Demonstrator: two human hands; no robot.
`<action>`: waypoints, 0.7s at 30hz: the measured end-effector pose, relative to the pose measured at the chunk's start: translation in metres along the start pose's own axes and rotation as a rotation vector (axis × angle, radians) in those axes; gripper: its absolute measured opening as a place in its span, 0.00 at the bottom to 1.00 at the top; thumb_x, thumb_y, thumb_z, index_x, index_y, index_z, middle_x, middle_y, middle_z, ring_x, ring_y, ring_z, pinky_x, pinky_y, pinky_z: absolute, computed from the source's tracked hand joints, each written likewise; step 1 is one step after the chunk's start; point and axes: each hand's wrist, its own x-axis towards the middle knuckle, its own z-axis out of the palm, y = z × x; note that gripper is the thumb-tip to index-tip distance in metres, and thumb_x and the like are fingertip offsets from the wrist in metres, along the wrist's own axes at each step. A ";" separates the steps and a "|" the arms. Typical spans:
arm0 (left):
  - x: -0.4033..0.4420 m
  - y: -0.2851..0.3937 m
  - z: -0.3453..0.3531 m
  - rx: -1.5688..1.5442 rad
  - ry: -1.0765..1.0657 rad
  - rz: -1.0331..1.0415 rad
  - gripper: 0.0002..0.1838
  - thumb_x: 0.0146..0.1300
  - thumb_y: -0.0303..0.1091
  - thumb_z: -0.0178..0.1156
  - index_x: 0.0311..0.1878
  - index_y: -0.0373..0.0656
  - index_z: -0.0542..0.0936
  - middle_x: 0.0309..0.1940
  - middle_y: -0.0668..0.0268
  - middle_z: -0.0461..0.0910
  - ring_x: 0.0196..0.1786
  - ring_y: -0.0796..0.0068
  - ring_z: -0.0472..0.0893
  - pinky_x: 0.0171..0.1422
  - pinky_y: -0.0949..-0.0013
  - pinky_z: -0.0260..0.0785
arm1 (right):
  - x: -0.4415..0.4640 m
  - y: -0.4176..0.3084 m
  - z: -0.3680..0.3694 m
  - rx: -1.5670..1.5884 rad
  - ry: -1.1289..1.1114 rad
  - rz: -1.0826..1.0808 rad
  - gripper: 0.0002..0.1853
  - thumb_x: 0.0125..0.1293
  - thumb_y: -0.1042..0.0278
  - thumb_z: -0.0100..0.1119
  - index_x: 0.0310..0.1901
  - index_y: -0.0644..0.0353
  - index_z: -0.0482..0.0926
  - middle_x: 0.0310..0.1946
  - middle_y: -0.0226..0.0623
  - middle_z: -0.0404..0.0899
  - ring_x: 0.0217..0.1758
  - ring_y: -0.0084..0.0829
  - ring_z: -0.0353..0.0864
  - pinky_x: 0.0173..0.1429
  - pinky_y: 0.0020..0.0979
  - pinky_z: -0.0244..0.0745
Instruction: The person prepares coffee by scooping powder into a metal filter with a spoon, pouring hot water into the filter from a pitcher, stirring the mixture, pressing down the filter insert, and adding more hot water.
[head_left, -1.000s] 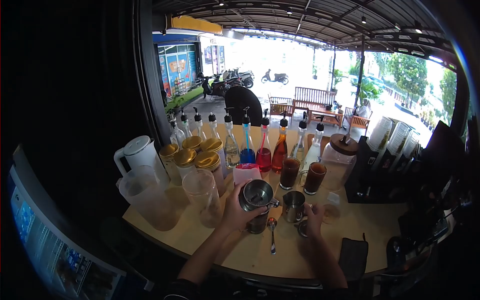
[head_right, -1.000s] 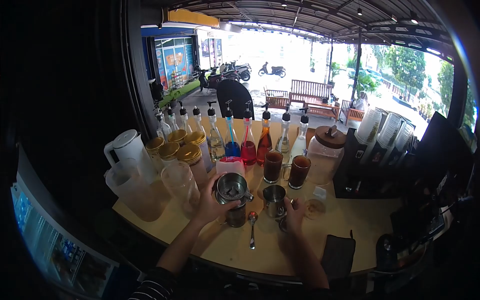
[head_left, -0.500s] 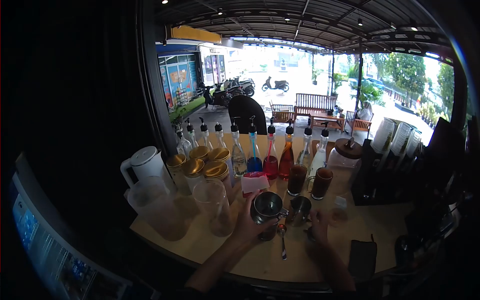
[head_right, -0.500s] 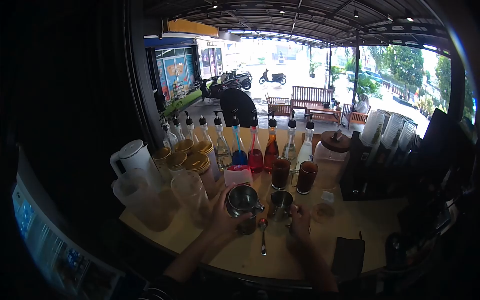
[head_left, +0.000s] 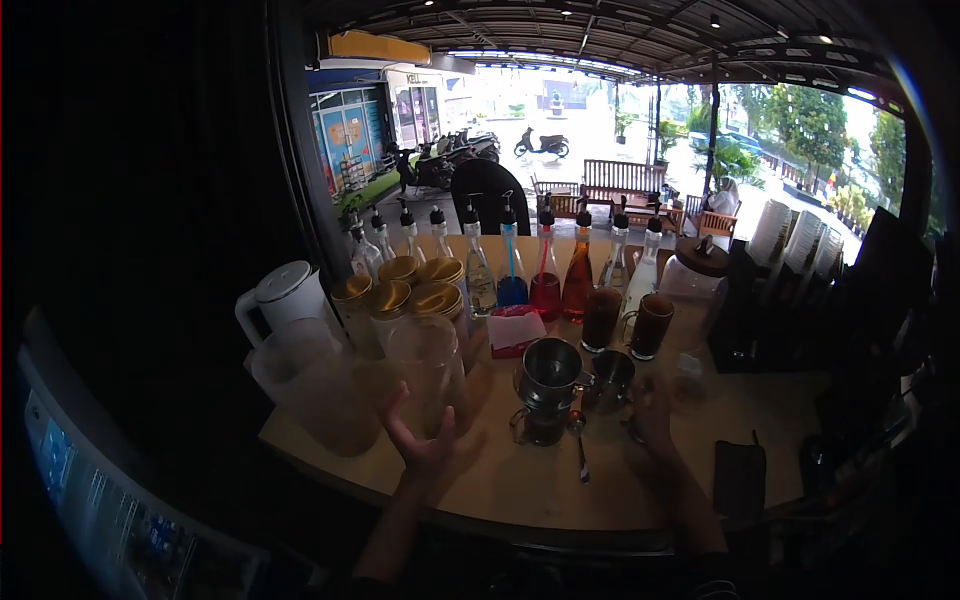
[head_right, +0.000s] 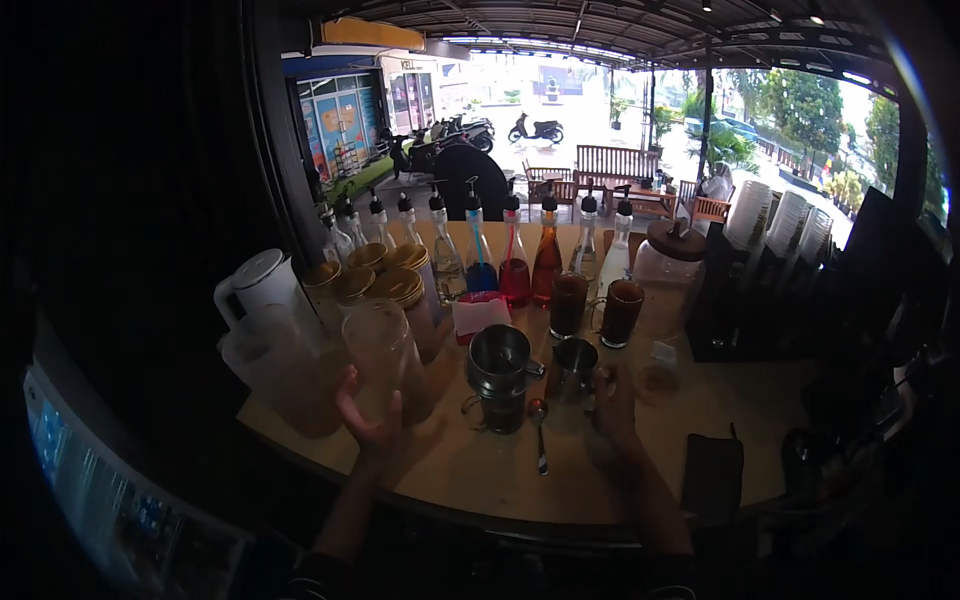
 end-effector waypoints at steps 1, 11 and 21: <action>0.006 0.013 -0.002 -0.029 0.033 -0.210 0.49 0.49 0.29 0.73 0.70 0.38 0.52 0.68 0.52 0.55 0.72 0.60 0.57 0.75 0.55 0.51 | 0.000 0.001 0.001 -0.006 0.018 -0.002 0.15 0.69 0.60 0.55 0.45 0.66 0.71 0.36 0.43 0.74 0.41 0.32 0.74 0.47 0.35 0.69; 0.018 -0.030 0.000 -0.561 -0.350 -0.817 0.52 0.40 0.30 0.77 0.68 0.40 0.56 0.65 0.53 0.60 0.69 0.61 0.63 0.70 0.58 0.60 | 0.014 0.006 0.006 -0.008 0.238 -0.119 0.10 0.68 0.65 0.57 0.45 0.62 0.72 0.37 0.35 0.71 0.43 0.28 0.72 0.50 0.30 0.66; 0.013 -0.045 0.009 -0.144 -0.251 -0.332 0.51 0.38 0.31 0.74 0.68 0.43 0.57 0.61 0.53 0.61 0.65 0.52 0.66 0.69 0.54 0.62 | 0.018 -0.239 0.069 0.084 -0.288 -0.759 0.05 0.58 0.79 0.58 0.37 0.66 0.74 0.36 0.44 0.74 0.41 0.41 0.77 0.46 0.35 0.73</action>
